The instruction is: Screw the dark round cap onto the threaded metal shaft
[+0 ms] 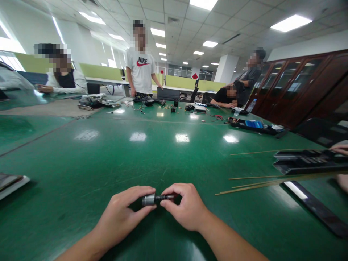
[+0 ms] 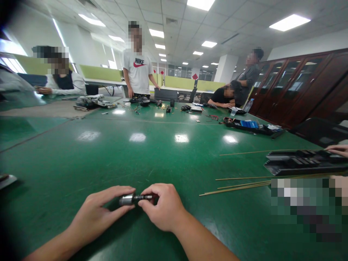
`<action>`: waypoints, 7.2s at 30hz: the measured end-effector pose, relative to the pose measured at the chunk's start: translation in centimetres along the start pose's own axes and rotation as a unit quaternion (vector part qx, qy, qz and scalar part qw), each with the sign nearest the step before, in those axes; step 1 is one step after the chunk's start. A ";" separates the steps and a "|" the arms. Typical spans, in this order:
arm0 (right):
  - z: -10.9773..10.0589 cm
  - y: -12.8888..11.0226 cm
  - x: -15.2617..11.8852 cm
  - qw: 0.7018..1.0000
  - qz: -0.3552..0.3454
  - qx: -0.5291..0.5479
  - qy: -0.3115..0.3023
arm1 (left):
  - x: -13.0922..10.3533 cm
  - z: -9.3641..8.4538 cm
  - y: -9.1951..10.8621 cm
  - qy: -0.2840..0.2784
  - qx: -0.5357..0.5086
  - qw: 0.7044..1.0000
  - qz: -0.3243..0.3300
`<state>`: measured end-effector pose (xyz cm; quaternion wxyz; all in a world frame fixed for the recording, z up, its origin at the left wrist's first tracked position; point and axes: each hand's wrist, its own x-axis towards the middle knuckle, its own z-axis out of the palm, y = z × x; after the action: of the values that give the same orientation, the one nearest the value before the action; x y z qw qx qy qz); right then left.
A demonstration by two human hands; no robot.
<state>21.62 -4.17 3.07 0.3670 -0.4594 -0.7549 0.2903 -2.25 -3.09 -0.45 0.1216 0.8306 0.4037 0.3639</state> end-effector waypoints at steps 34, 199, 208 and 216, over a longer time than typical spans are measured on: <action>0.0 0.2 0.0 1.000 -0.001 0.006 0.006 | 0.0 -0.2 -0.2 0.003 0.014 1.000 0.012; -0.8 -0.1 -0.2 0.999 -0.003 0.009 0.049 | 0.0 -1.6 -1.4 0.025 0.093 0.994 0.041; -0.9 0.0 -0.1 0.999 0.000 0.011 0.047 | -0.2 -1.5 -1.5 0.025 0.082 0.996 0.026; -0.7 0.0 -0.1 0.999 0.001 0.012 0.043 | 0.0 -1.4 -1.5 0.016 0.082 0.996 0.009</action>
<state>22.25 -4.16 3.42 0.4043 -0.4678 -0.7345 0.2797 -4.13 -2.28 -0.20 0.0433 0.8352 0.4269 0.3440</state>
